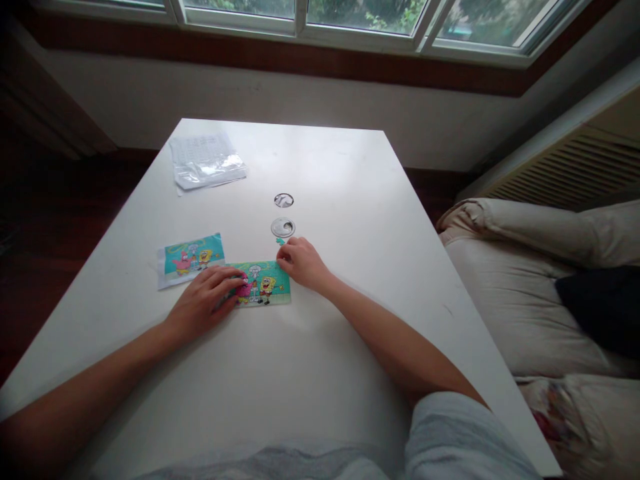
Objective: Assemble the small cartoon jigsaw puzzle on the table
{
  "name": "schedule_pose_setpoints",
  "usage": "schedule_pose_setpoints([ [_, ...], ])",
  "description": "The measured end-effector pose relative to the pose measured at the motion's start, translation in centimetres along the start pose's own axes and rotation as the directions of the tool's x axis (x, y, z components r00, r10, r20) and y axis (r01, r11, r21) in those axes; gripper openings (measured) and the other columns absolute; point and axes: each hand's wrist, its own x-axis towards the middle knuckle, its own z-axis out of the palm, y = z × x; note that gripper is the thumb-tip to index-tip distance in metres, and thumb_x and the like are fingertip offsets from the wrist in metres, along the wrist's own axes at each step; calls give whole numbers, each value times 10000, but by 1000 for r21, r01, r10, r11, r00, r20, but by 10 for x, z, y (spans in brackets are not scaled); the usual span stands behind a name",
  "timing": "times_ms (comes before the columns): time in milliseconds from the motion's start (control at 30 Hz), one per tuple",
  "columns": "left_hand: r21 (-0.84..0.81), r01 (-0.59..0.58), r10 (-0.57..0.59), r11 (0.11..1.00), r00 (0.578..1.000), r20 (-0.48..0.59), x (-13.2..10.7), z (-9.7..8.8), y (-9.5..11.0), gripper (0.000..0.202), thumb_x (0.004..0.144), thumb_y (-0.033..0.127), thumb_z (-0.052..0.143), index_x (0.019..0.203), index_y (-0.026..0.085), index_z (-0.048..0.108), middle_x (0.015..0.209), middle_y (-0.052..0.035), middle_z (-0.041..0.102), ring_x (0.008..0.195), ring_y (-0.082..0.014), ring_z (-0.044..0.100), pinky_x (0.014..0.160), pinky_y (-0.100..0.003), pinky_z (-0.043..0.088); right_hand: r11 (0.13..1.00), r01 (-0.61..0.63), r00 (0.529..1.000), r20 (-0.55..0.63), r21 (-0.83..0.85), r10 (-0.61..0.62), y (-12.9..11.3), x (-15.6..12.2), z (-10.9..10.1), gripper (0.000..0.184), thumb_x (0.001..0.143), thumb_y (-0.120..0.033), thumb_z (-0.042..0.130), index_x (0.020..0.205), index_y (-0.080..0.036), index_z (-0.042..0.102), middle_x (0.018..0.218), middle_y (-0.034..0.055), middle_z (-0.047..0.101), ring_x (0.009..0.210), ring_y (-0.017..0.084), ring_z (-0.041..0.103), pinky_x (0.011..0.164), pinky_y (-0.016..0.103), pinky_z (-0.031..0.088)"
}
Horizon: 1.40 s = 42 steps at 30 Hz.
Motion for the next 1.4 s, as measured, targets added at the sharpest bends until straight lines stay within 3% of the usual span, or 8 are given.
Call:
schedule_pose_setpoints([
  [467, 14, -8, 8, 1000, 1000, 3, 1, -1, 1, 279, 1006, 260, 574, 1278, 241, 633, 1332, -92, 652, 1239, -280, 578, 1127, -528, 445, 981, 114, 992, -44, -155, -122, 4, -1, 5, 89, 962, -165, 614, 922, -211, 678, 920, 57, 636, 912, 218, 530, 826, 337, 408],
  [967, 3, -1, 1, 1000, 1000, 7, 1, 0, 0, 280, 997, 257, 580, 1270, 244, 639, 1323, -86, 655, 1236, -277, 580, 1125, -523, 447, 976, 107, 992, -49, -189, -119, 2, -1, 6, 81, 948, -171, 617, 901, -212, 668, 900, 60, 644, 893, 227, 533, 819, 348, 397],
  [1233, 9, -4, 4, 1000, 1000, 3, 0, 0, -1, 268, 1006, 264, 574, 1266, 242, 632, 1326, -89, 653, 1237, -280, 577, 1123, -528, 447, 996, 88, 995, -41, -24, -89, 5, 1, -3, 162, 962, -135, 557, 908, -205, 693, 933, 57, 685, 914, 212, 572, 826, 329, 413],
  [1400, 5, -6, 6, 1000, 1000, 1, -1, 1, -2, 280, 1004, 257, 568, 1277, 241, 627, 1335, -86, 651, 1243, -281, 573, 1123, -528, 445, 985, 169, 983, 63, 33, -171, 10, 2, -15, 82, 894, -167, 669, 957, -201, 709, 856, 32, 640, 848, 194, 555, 799, 309, 412],
])
